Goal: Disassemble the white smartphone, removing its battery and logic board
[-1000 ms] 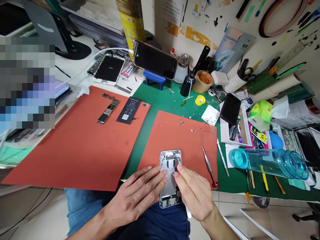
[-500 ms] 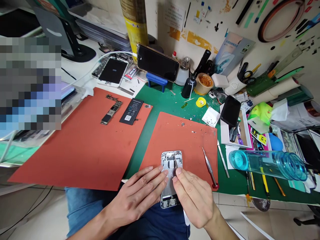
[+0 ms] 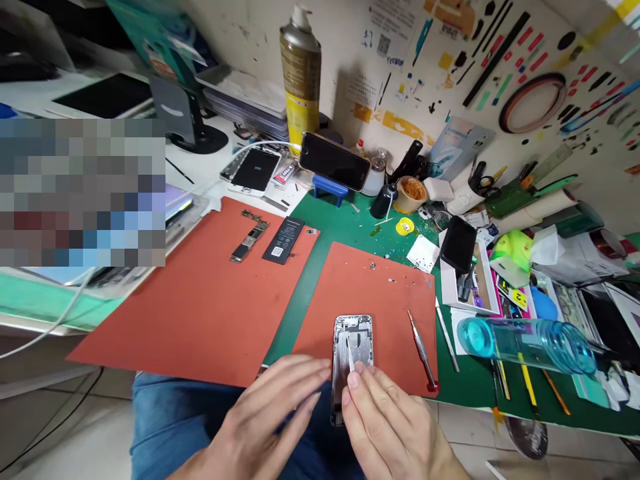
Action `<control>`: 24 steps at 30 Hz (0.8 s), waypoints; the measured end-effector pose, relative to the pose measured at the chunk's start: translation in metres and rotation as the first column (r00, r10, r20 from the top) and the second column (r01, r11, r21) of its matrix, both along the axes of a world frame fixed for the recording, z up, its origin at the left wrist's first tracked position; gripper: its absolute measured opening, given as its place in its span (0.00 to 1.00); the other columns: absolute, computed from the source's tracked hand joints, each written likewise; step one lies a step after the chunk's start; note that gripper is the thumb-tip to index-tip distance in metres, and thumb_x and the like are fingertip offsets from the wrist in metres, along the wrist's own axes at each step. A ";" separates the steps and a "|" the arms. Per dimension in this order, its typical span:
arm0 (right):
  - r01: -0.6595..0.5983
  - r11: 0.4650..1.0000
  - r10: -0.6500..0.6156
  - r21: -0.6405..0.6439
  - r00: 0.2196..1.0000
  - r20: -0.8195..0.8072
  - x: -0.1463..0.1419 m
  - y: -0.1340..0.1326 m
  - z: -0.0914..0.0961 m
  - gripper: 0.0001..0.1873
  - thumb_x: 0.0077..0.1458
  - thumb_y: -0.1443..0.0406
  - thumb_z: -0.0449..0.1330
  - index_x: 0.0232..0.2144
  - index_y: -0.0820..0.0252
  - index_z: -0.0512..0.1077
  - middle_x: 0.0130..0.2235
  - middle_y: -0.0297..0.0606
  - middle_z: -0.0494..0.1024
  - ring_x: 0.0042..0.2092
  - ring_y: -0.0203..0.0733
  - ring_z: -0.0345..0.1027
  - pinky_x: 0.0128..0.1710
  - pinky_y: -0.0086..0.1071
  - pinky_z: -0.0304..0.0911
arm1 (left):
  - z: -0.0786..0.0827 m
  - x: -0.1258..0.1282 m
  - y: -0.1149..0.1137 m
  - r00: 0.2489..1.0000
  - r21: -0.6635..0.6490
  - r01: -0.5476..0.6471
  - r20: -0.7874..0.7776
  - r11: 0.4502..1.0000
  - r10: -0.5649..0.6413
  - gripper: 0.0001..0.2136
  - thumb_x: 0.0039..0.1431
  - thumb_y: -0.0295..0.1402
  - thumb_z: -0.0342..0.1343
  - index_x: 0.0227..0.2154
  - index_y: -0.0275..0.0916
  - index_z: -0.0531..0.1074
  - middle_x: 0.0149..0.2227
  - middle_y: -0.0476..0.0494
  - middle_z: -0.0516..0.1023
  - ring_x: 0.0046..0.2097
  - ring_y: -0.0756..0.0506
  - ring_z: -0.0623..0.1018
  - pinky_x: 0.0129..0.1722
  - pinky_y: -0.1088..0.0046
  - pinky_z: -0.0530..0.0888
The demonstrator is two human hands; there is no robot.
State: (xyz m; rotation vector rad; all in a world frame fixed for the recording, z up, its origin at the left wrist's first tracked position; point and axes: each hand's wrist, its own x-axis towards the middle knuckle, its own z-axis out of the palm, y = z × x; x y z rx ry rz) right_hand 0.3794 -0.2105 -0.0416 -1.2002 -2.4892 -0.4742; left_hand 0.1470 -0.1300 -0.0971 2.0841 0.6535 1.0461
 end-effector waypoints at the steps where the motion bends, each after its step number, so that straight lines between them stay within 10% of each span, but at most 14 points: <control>1: -0.006 1.000 0.006 0.004 1.000 0.008 -0.002 -0.001 0.001 0.15 0.70 0.76 0.55 0.47 0.68 0.82 0.49 0.46 0.88 0.62 0.49 0.79 0.67 0.41 0.73 | 0.007 0.003 -0.001 0.996 -0.201 -0.057 0.050 0.978 0.069 0.13 0.73 0.25 0.56 0.55 0.39 0.80 0.50 0.40 0.87 0.52 0.44 0.86 0.53 0.69 0.84; 4: -0.039 0.999 0.039 0.018 0.999 0.029 -0.006 -0.001 0.003 0.13 0.70 0.75 0.58 0.48 0.65 0.83 0.51 0.44 0.88 0.63 0.50 0.78 0.68 0.42 0.73 | 0.025 0.015 0.005 0.979 -0.754 -0.032 0.109 0.656 0.173 0.10 0.72 0.40 0.61 0.46 0.40 0.82 0.30 0.47 0.82 0.29 0.49 0.81 0.29 0.76 0.80; 6: -0.052 0.998 0.050 0.024 0.998 0.045 -0.006 0.000 0.005 0.12 0.70 0.74 0.59 0.47 0.65 0.83 0.51 0.43 0.88 0.62 0.49 0.79 0.68 0.41 0.72 | 0.034 0.023 0.012 0.972 -0.903 0.076 0.161 0.423 0.170 0.17 0.68 0.48 0.63 0.45 0.38 0.81 0.24 0.50 0.76 0.23 0.51 0.74 0.21 0.78 0.71; 8: -0.065 0.998 0.064 0.026 0.996 0.059 -0.007 0.001 0.006 0.11 0.70 0.73 0.60 0.47 0.64 0.83 0.52 0.43 0.88 0.62 0.49 0.79 0.68 0.41 0.72 | 0.039 0.027 0.019 0.965 -0.938 0.145 0.204 0.314 0.165 0.21 0.65 0.53 0.65 0.43 0.36 0.80 0.22 0.51 0.74 0.21 0.53 0.69 0.19 0.80 0.66; 24: -0.112 0.993 0.112 0.021 0.994 0.005 -0.006 0.000 0.001 0.13 0.72 0.73 0.57 0.50 0.65 0.82 0.52 0.44 0.88 0.58 0.48 0.82 0.66 0.40 0.73 | 0.050 0.032 0.027 0.960 -0.956 0.151 0.202 0.250 0.195 0.21 0.58 0.53 0.67 0.31 0.37 0.76 0.22 0.49 0.75 0.18 0.54 0.67 0.18 0.79 0.63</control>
